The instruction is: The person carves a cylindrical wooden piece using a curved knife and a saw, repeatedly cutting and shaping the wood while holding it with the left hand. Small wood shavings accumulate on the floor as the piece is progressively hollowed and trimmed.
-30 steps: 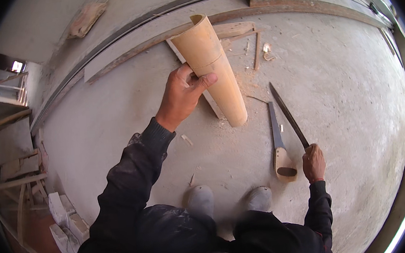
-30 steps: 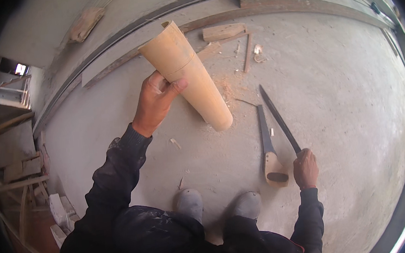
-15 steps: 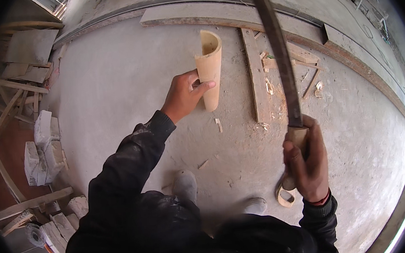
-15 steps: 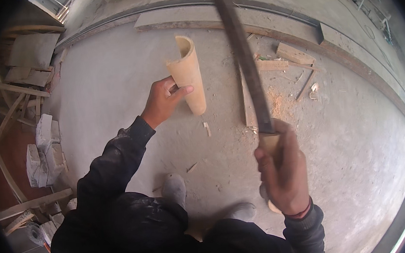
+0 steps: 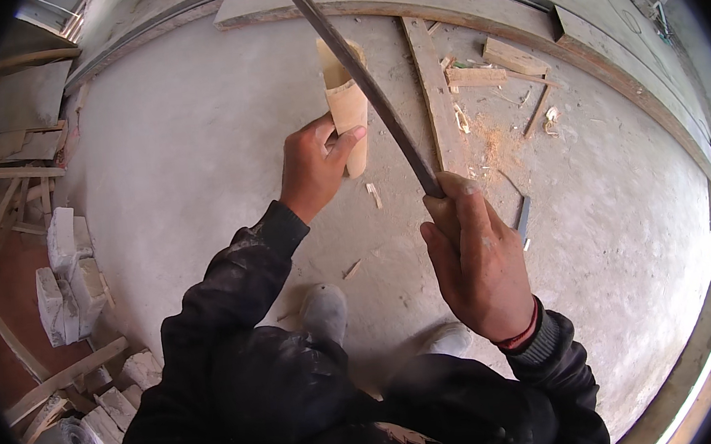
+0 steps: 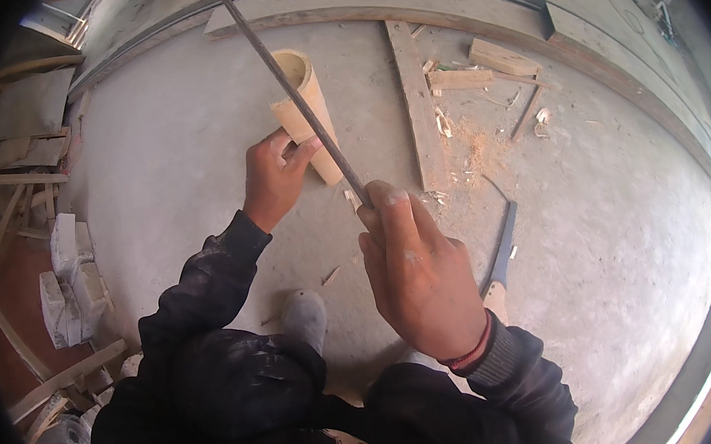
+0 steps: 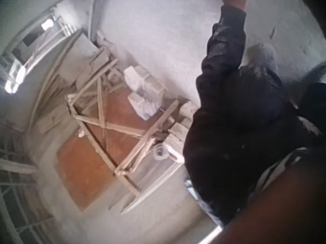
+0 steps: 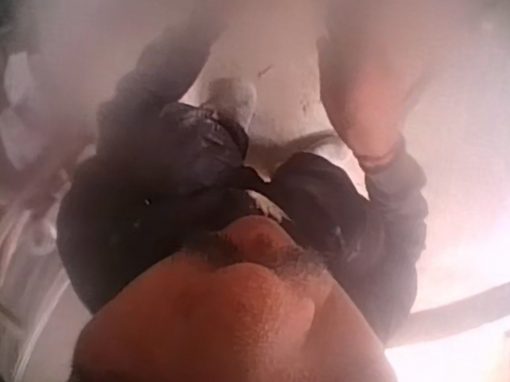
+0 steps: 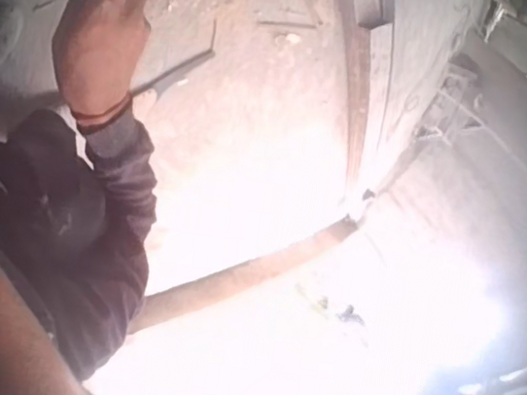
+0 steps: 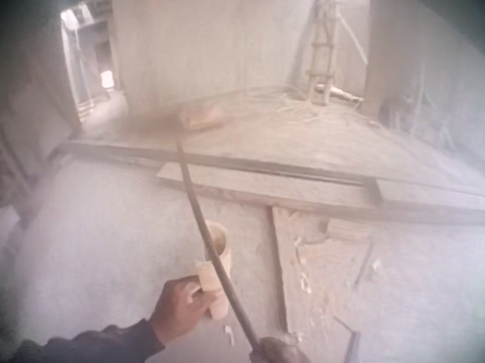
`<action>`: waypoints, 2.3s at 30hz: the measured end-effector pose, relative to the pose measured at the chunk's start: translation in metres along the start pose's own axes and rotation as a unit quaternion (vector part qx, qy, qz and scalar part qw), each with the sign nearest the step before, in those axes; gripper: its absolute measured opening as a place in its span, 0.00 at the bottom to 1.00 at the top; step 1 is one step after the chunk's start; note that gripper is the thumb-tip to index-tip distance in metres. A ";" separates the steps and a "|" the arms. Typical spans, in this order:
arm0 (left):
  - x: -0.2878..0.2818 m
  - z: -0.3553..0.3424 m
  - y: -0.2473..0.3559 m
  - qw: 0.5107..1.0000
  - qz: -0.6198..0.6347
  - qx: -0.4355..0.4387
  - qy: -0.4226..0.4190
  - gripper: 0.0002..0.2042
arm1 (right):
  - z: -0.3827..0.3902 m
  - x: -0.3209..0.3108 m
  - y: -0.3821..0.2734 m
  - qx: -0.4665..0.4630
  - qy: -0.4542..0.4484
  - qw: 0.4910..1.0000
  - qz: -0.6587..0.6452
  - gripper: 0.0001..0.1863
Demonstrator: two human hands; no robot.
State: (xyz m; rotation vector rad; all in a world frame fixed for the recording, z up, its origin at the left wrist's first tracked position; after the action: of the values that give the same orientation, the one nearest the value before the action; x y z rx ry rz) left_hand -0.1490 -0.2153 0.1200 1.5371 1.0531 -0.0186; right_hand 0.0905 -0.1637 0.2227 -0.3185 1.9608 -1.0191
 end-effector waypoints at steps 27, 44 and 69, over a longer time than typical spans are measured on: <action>0.002 0.007 0.000 0.997 -0.063 0.030 0.016 0.11 | 0.003 0.025 -0.006 0.082 -0.043 0.993 0.072 0.25; -0.002 0.006 0.001 0.997 -0.082 0.004 -0.001 0.10 | -0.004 0.024 -0.008 0.064 -0.025 0.997 0.042 0.19; 0.005 -0.001 -0.040 0.996 -0.037 0.043 -0.063 0.16 | -0.013 0.026 0.006 0.044 -0.026 0.995 0.080 0.19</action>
State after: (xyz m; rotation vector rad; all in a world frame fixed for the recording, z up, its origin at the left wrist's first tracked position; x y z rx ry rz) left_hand -0.1710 -0.2164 0.0862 1.5525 1.0191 -0.2121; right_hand 0.0660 -0.1678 0.2060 -0.1348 1.8563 -0.9796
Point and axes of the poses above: each hand's wrist, its own z-axis away from the middle knuckle, its own x-axis out of the palm, y = z × x, the point moved 3 cm from there along -z, towards the middle knuckle, and after that the axes turned 5 degrees about -z, right-handed, at the moved point
